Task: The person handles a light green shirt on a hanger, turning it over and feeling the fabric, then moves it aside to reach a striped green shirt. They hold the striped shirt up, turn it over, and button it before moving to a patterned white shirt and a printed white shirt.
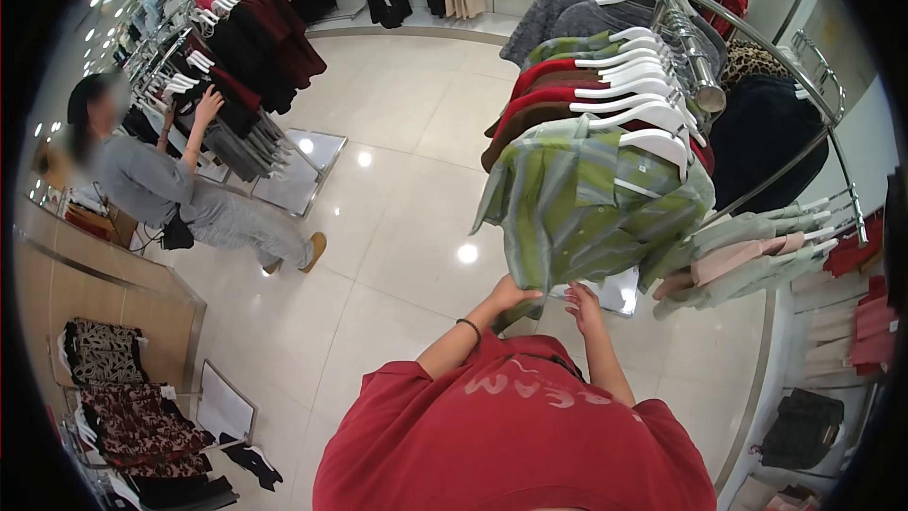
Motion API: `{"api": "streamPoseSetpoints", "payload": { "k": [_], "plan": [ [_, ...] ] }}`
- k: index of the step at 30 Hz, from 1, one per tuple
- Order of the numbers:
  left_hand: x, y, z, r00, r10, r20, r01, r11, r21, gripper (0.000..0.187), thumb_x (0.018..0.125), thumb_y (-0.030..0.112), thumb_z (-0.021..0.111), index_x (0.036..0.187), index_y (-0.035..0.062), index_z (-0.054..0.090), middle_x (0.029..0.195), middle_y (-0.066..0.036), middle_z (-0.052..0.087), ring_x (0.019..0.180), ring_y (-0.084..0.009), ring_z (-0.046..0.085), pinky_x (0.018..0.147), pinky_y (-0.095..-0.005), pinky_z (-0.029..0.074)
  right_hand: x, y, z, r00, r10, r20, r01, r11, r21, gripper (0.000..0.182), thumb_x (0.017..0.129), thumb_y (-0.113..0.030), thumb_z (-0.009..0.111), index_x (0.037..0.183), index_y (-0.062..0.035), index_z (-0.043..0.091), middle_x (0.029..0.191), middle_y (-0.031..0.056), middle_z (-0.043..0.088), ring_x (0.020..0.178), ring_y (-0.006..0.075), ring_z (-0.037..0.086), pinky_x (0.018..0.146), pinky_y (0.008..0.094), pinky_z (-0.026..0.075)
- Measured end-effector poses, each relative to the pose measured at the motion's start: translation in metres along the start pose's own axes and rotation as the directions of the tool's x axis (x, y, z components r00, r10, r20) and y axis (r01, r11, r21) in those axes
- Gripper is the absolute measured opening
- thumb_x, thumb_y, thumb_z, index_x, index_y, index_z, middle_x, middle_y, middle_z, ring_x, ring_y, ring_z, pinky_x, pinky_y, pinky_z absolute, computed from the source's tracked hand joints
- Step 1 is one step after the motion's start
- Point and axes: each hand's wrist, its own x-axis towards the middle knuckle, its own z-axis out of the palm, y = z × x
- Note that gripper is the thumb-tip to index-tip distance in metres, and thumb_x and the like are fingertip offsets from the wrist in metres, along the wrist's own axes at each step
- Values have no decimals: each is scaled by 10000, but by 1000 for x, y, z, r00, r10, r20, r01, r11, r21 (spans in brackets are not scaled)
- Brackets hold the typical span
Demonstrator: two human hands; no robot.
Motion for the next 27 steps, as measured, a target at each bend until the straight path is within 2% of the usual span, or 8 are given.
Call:
{"api": "streamPoseSetpoints", "payload": {
  "k": [4,7,10,13,16,19,22,27],
  "plan": [
    [7,48,10,994,102,41,-96,988,-120,467,629,207,766,1003,11,566,943,-70,605,862,-177,556,777,-308,437,-11,-12,28,969,-127,210,141,989,-50,519,813,-281,587,1243,-64,395,1183,60,466,1045,153,454,823,336,391],
    [6,77,10,989,148,-24,-150,982,-117,469,624,189,773,995,4,554,928,-59,595,855,-165,546,774,-300,436,-12,-9,39,908,-282,311,182,931,316,538,822,-190,578,1279,-29,342,1287,66,379,1147,163,389,898,329,364],
    [4,87,7,991,117,-64,-129,960,-250,478,617,169,780,993,-6,542,924,-54,584,846,-157,535,765,-288,434,-30,-24,51,807,-458,372,337,875,347,494,824,-104,561,1262,-8,353,1275,70,405,1144,159,407,922,301,354],
    [1,100,4,990,35,-135,-72,957,-281,501,613,190,787,998,-8,534,957,-71,567,889,-157,529,786,-296,430,-26,-20,50,820,-395,414,401,913,75,375,815,-64,561,1171,3,463,1103,51,534,978,118,502,832,257,392],
    [11,96,5,997,-65,-48,49,958,-281,478,642,181,770,1004,-14,525,951,-74,567,883,-151,530,777,-290,431,-33,-25,54,906,-369,208,406,896,-177,201,799,-45,577,992,9,583,858,6,596,774,74,522,716,218,401],
    [24,86,15,974,21,-224,-89,951,-296,367,672,214,751,903,-27,598,820,-49,612,732,-141,547,681,-285,450,-42,-39,61,881,-461,110,471,876,-102,86,792,-47,588,843,13,623,732,-22,579,678,50,483,632,204,382],
    [25,83,14,956,24,-294,-85,977,-198,369,705,247,722,910,-36,603,834,-69,626,729,-139,556,678,-287,452,-40,-48,53,862,-469,192,501,846,-185,97,801,-54,580,841,25,621,745,-22,582,685,48,483,632,203,388],
    [19,90,0,960,-30,-277,-24,982,-189,444,719,223,710,1034,-20,513,972,-93,588,893,-173,550,785,-299,434,-17,-41,51,814,-518,264,576,780,-245,124,813,-64,571,861,40,620,747,-31,580,683,39,473,630,198,388]
  ]
}}
